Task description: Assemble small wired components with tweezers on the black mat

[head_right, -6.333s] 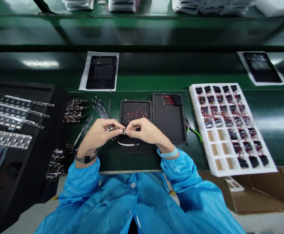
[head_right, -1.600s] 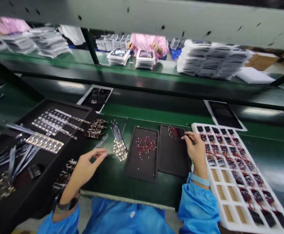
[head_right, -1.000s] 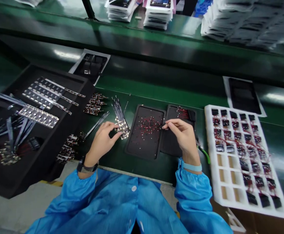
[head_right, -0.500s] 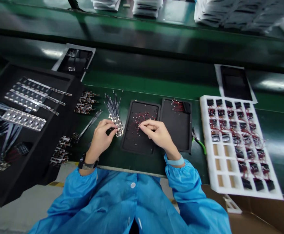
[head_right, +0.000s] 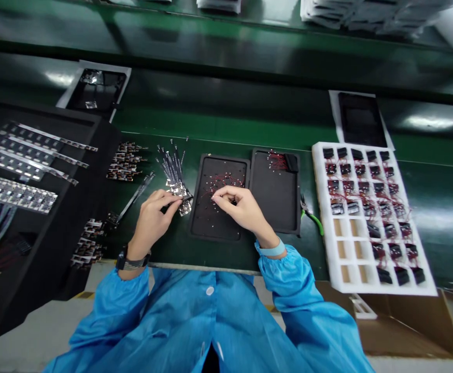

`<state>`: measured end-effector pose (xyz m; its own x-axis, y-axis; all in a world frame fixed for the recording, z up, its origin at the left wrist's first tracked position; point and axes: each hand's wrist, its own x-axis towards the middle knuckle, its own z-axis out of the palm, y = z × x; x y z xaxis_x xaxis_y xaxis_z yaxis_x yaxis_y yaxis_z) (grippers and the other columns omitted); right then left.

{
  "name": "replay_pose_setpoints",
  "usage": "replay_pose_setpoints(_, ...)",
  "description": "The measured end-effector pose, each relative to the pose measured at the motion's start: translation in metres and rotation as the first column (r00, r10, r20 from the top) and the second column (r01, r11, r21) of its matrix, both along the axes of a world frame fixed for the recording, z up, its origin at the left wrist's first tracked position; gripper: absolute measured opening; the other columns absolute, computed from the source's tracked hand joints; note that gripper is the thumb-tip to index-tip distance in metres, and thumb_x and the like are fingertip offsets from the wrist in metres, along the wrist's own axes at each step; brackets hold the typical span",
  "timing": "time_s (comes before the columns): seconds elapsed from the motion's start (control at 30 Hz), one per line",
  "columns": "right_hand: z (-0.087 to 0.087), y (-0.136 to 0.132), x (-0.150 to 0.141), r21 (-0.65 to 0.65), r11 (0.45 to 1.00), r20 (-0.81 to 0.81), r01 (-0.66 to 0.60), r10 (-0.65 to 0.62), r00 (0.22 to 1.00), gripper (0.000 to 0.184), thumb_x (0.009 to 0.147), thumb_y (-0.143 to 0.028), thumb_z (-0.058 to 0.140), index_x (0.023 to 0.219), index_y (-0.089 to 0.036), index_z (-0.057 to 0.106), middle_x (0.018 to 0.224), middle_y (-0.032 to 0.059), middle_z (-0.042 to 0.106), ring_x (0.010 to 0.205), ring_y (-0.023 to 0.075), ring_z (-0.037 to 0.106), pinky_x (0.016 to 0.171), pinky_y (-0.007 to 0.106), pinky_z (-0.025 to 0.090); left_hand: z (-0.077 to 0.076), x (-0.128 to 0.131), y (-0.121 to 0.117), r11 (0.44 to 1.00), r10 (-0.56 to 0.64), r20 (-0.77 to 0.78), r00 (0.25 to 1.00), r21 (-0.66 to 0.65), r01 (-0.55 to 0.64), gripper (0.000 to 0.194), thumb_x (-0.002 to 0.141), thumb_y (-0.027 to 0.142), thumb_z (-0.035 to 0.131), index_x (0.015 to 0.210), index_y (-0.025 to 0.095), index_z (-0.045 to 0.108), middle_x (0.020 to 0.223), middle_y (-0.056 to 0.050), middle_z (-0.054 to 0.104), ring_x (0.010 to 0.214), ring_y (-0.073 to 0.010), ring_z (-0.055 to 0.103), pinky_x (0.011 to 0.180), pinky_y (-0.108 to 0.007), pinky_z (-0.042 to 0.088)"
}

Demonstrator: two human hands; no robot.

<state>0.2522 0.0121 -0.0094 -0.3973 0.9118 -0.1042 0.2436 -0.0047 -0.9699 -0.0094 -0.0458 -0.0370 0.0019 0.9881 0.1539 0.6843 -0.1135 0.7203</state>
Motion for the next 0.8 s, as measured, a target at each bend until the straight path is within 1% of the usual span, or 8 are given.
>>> replay_pose_setpoints(0.1, 0.000, -0.001, -0.003, -0.041, 0.999, -0.019, 0.008, -0.009, 1.000, 0.033, 0.092, -0.050, 0.073, 0.087, -0.017, 0.074, 0.061, -0.0012, 0.059, 0.052, 0.0108, 0.049, 0.050, 0.026, 0.036, 0.005, 0.003, -0.001, 0.985, 0.134, 0.267, 0.954, -0.137, -0.100, 0.021, 0.098, 0.035, 0.065, 0.097, 0.019, 0.078, 0.080, -0.005, 0.074, 0.070, -0.0175, 0.066, 0.070, -0.031, 0.051)
replay_pose_setpoints(0.2, 0.001, -0.002, -0.003, -0.062, 0.998, -0.014, 0.009, -0.010, 1.000, 0.034, 0.090, -0.051, 0.074, 0.087, -0.017, 0.075, 0.061, -0.0009, 0.059, 0.051, 0.0111, 0.050, 0.049, 0.026, 0.037, 0.009, 0.006, 0.000, 0.946, 0.293, 0.529, 0.796, -0.283, -0.159, 0.024, 0.092, 0.038, 0.073, 0.096, 0.015, 0.077, 0.082, -0.008, 0.079, 0.069, -0.0177, 0.071, 0.060, -0.027, 0.051)
replay_pose_setpoints(0.3, 0.001, -0.003, -0.004, -0.047, 0.999, 0.000, -0.001, 0.001, 1.000, 0.033, 0.090, -0.050, 0.074, 0.086, -0.017, 0.076, 0.062, -0.0002, 0.062, 0.052, 0.0113, 0.051, 0.050, 0.026, 0.039, 0.011, 0.009, 0.002, 0.925, 0.372, 0.653, 0.660, -0.317, -0.208, 0.025, 0.084, 0.036, 0.081, 0.092, 0.012, 0.077, 0.081, -0.010, 0.079, 0.073, -0.0206, 0.075, 0.060, -0.027, 0.054)
replay_pose_setpoints(0.37, 0.000, -0.004, -0.005, -0.044, 0.999, 0.001, -0.021, 0.021, 1.000, 0.033, 0.091, -0.049, 0.074, 0.087, -0.017, 0.077, 0.063, 0.0002, 0.063, 0.053, 0.0118, 0.053, 0.050, 0.027, 0.040, 0.012, 0.011, 0.004, 0.920, 0.392, 0.702, 0.595, -0.305, -0.246, 0.024, 0.079, 0.033, 0.085, 0.087, 0.012, 0.075, 0.075, -0.008, 0.077, 0.069, -0.0194, 0.075, 0.059, -0.026, 0.053)
replay_pose_setpoints(0.43, 0.000, -0.006, -0.009, -0.050, 0.998, -0.003, -0.048, 0.048, 0.999, 0.033, 0.091, -0.050, 0.074, 0.088, -0.017, 0.077, 0.064, 0.0006, 0.064, 0.054, 0.0124, 0.053, 0.052, 0.027, 0.041, 0.012, 0.015, 0.004, 0.924, 0.382, 0.741, 0.552, -0.285, -0.256, 0.027, 0.077, 0.031, 0.087, 0.091, 0.013, 0.073, 0.074, -0.005, 0.075, 0.067, -0.0173, 0.073, 0.058, -0.024, 0.052)
replay_pose_setpoints(0.57, -0.001, -0.011, -0.017, -0.059, 0.994, -0.025, -0.097, 0.096, 0.995, 0.034, 0.093, -0.051, 0.072, 0.090, -0.018, 0.077, 0.065, 0.0009, 0.063, 0.058, 0.0136, 0.054, 0.056, 0.028, 0.044, 0.013, 0.029, 0.002, 0.938, 0.346, 0.785, 0.514, -0.308, -0.160, 0.036, 0.078, 0.029, 0.086, 0.108, 0.014, 0.074, 0.079, -0.003, 0.074, 0.070, -0.0152, 0.072, 0.063, -0.025, 0.054)
replay_pose_setpoints(0.7, -0.003, -0.014, -0.022, -0.024, 0.996, -0.009, -0.088, 0.088, 0.996, 0.032, 0.095, -0.048, 0.069, 0.091, -0.018, 0.077, 0.067, 0.0011, 0.063, 0.059, 0.0132, 0.052, 0.058, 0.029, 0.042, 0.015, 0.039, 0.002, 0.944, 0.292, 0.787, 0.543, -0.329, -0.031, 0.024, 0.081, 0.028, 0.083, 0.100, 0.014, 0.078, 0.079, -0.005, 0.075, 0.070, -0.0138, 0.070, 0.065, -0.025, 0.054)
replay_pose_setpoints(0.8, -0.005, -0.014, -0.021, -0.011, 0.996, 0.016, -0.084, 0.084, 0.996, 0.031, 0.095, -0.048, 0.069, 0.090, -0.018, 0.077, 0.068, 0.0011, 0.063, 0.059, 0.0128, 0.048, 0.057, 0.028, 0.039, 0.016, 0.041, 0.002, 0.943, 0.267, 0.776, 0.571, -0.334, 0.014, 0.023, 0.081, 0.028, 0.082, 0.100, 0.015, 0.079, 0.081, -0.005, 0.076, 0.071, -0.0146, 0.070, 0.065, -0.026, 0.055)
